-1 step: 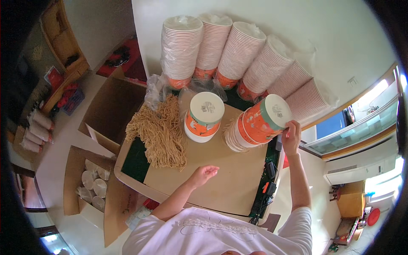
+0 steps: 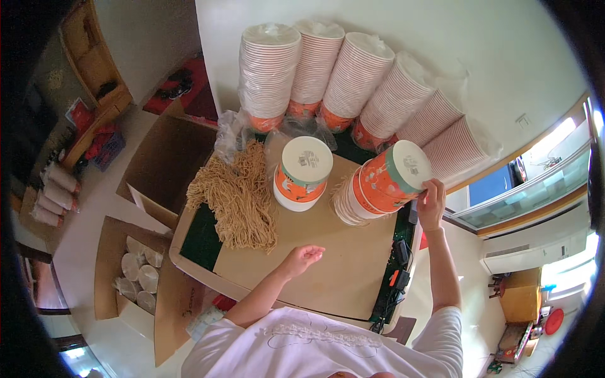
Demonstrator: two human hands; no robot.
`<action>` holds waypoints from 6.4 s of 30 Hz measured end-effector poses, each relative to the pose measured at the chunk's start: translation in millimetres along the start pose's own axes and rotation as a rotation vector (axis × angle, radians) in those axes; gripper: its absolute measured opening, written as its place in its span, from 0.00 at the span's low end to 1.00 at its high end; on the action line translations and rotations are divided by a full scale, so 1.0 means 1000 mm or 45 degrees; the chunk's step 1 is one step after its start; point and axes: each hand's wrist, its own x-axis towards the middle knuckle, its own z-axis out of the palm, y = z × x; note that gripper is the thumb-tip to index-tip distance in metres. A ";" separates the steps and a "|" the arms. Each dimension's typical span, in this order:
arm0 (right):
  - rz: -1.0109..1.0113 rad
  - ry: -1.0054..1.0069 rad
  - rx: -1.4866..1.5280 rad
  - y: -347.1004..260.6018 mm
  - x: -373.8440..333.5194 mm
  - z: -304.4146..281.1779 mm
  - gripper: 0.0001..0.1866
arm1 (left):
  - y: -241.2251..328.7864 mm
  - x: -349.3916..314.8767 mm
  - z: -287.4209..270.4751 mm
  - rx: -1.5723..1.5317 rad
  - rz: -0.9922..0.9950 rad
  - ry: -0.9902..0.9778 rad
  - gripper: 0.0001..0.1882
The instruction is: Organizing and stacking paper bowls at a manufacturing workstation.
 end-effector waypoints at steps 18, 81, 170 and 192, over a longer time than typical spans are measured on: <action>0.058 -0.315 -0.203 -0.021 -0.018 0.007 0.31 | -0.007 -0.002 0.001 0.052 0.005 0.020 0.13; 0.940 -0.311 0.868 -0.137 -0.133 0.106 0.10 | 0.013 0.092 -0.162 -0.140 0.001 0.796 0.10; 0.992 -0.881 1.210 -0.181 -0.214 -0.044 0.09 | -0.072 -0.013 -0.063 1.308 0.419 0.635 0.03; 2.021 -0.645 2.403 -0.225 -0.180 -0.038 0.09 | 0.008 -0.121 0.051 1.008 0.274 0.297 0.04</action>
